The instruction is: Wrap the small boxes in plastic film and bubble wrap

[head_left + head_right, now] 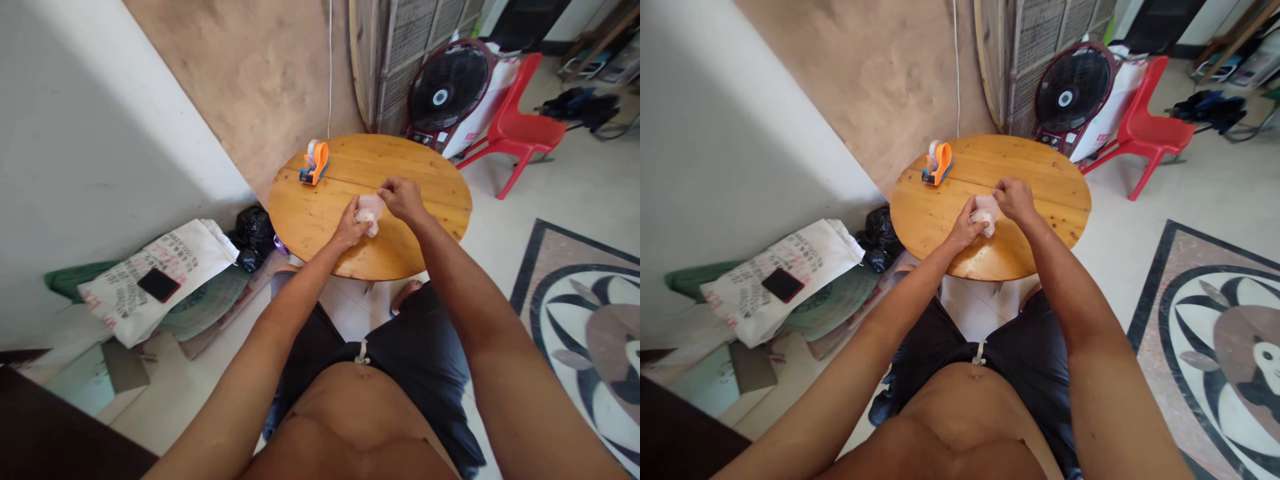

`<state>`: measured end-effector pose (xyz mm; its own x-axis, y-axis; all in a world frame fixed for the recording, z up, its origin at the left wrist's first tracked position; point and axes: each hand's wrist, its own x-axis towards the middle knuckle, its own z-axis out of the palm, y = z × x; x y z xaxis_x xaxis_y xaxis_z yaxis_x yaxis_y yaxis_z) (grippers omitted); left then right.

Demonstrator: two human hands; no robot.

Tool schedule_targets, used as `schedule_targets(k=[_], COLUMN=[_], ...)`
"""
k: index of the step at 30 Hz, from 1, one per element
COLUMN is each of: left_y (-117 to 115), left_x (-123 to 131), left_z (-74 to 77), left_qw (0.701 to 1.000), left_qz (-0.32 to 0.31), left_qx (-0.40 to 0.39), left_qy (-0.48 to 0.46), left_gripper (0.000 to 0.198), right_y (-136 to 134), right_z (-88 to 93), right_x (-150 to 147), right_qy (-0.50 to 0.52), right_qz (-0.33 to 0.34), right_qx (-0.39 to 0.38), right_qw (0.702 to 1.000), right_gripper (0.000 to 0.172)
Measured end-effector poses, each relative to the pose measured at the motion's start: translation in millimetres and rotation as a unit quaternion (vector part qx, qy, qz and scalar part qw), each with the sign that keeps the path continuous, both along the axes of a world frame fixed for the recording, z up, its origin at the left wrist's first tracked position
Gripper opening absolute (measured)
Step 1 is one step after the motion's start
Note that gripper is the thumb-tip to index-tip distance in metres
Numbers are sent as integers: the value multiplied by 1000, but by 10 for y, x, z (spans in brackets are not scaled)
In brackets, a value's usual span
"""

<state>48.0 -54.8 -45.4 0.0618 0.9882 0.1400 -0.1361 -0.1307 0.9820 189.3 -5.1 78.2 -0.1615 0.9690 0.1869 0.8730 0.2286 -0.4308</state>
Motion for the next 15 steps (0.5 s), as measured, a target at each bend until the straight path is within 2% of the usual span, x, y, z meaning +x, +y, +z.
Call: schedule_targets(k=[3,6,11,15], left_y=[-15,-48,-120,-155], left_x=[3,-8,-36,-43], left_z=[-24,-10,76,132], left_qw=[999,996,990,989], left_qz=[17,35,53,77], left_qx=[26,49,65,58], left_qy=[28,61,117,115], left_gripper=[94,90,55,36], right_y=[178,361,561,627], right_z=[46,62,33,-29], right_x=[-31,-57,-79,-134], right_qy=[-10,-29,-17,69], right_qz=[-29,-66,-116,-164], right_qx=[-20,-48,-131,-206], right_qw=[999,996,984,962], right_gripper=[14,11,6,22])
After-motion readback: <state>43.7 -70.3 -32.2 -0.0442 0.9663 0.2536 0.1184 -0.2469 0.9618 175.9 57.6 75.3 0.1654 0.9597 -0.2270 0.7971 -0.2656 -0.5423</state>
